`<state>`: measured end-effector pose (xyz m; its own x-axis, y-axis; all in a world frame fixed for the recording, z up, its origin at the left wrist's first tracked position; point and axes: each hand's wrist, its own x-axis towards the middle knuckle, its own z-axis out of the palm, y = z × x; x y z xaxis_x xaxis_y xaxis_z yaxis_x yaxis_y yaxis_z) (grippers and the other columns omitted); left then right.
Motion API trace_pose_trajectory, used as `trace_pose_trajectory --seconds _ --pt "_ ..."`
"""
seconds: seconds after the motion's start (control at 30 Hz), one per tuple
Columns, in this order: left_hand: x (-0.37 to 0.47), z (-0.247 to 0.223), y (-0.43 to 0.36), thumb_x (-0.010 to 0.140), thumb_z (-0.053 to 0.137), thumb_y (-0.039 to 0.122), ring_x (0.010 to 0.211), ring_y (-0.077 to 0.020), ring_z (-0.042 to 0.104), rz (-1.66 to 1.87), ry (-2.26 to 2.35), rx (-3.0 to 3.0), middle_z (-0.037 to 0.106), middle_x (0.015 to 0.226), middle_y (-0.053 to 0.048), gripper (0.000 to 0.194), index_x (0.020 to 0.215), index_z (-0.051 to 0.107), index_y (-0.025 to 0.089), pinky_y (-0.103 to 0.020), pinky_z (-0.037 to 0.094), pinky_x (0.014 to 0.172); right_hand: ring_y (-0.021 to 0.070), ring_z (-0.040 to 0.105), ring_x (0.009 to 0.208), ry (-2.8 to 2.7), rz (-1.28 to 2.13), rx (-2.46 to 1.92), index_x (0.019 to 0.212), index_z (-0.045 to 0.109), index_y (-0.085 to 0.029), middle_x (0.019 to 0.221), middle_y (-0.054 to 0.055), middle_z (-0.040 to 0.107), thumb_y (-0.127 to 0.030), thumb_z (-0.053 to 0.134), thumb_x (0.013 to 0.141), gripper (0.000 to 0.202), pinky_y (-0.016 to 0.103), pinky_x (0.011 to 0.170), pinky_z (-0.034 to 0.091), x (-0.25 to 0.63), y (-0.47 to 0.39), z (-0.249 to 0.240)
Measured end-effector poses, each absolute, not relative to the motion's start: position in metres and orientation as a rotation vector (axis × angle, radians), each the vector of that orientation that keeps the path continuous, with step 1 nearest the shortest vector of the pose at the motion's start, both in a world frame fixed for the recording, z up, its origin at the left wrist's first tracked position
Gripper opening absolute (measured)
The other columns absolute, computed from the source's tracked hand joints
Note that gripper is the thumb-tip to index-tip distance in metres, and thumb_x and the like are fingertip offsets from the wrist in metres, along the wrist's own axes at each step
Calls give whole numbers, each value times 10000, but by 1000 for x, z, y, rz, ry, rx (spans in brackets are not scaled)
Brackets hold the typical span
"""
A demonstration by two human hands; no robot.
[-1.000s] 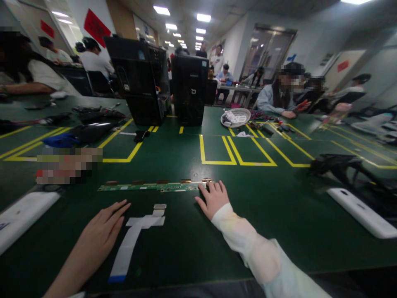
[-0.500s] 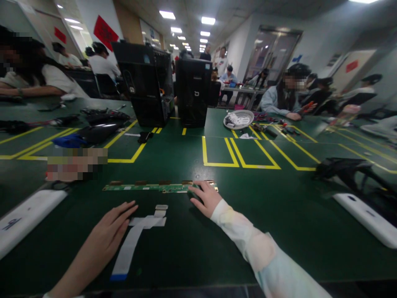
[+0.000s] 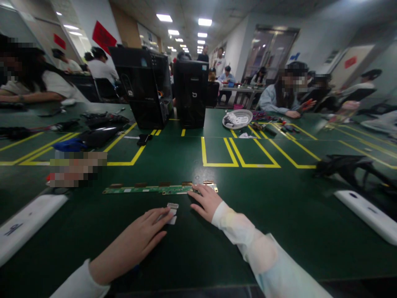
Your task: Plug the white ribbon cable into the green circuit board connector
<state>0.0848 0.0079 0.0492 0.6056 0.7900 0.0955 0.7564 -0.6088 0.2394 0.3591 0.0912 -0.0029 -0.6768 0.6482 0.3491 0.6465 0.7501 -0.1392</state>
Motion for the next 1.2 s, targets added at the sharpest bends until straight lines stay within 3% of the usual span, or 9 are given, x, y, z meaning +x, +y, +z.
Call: trace_pose_trajectory --seconds 0.4,0.67,1.2 --pt "130 42 20 947 474 354 1240 -281 512 281 1376 2756 549 1366 -141 474 1365 460 131 -462 461 995 280 478 1195 -2582 23 -1080 1324 544 -177 1319 146 535 -403 452 947 448 513 1040 380 358 84 11" --pt "136 38 22 929 507 402 1296 -278 470 290 1396 2727 517 1410 -145 545 1386 439 114 -440 411 1064 286 453 1224 -2570 -7 -1055 1329 534 -166 1364 146 497 -401 439 957 450 508 1045 371 359 83 8" --pt "144 29 19 949 425 463 1298 -285 476 428 1461 2710 532 1397 -145 533 1374 461 143 -482 426 1049 274 460 1229 -2564 23 -1064 1321 541 -169 1350 148 521 -387 478 938 445 507 1063 359 358 84 10"
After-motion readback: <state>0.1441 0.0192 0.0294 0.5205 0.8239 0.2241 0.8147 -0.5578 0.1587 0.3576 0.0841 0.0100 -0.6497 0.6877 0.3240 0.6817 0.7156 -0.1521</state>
